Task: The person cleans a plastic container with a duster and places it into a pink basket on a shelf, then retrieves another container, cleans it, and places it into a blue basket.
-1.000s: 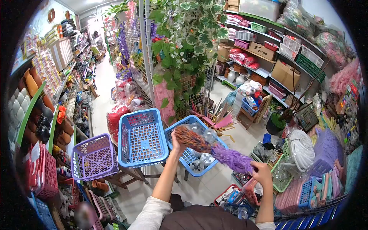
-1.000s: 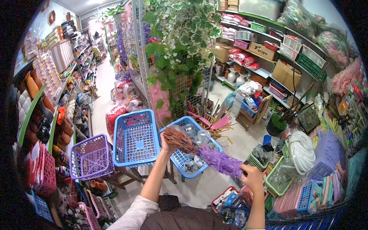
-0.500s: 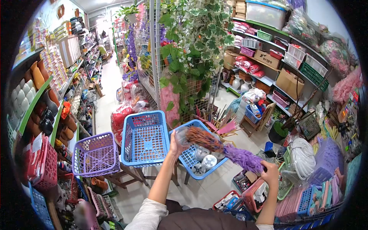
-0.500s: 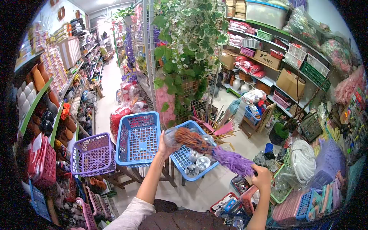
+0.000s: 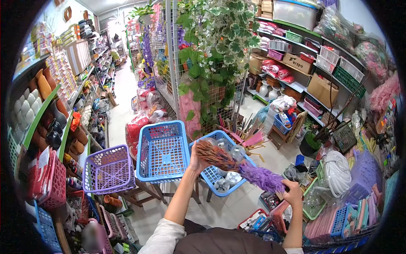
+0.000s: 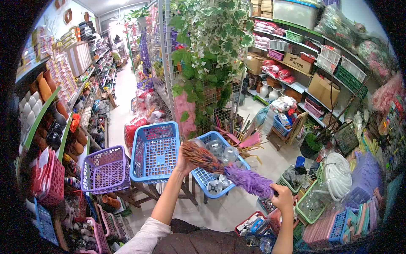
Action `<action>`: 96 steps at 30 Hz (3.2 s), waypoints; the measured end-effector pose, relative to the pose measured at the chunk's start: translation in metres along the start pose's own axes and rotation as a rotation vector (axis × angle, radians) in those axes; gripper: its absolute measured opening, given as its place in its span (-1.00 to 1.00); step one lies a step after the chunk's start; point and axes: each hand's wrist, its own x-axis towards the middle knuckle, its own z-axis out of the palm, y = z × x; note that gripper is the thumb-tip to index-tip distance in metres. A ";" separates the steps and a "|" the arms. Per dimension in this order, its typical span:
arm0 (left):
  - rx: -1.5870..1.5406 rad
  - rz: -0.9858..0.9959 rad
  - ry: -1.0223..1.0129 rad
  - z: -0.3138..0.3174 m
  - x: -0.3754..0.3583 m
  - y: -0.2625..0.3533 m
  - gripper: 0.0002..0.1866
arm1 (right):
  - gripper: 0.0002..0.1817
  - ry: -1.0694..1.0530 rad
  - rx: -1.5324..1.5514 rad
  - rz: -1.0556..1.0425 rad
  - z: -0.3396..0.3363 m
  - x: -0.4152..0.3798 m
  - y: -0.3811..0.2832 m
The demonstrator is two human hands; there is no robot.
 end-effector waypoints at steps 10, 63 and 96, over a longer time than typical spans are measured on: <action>1.107 0.676 0.478 -0.012 -0.013 0.000 0.17 | -0.65 0.104 0.034 -0.008 0.011 -0.007 0.008; 0.211 0.521 0.163 -0.018 -0.020 0.011 -0.31 | -0.68 0.087 0.134 0.034 0.064 -0.007 -0.001; -0.324 0.534 0.070 0.006 -0.006 -0.001 -0.26 | -0.67 0.005 0.379 0.117 0.104 -0.015 -0.020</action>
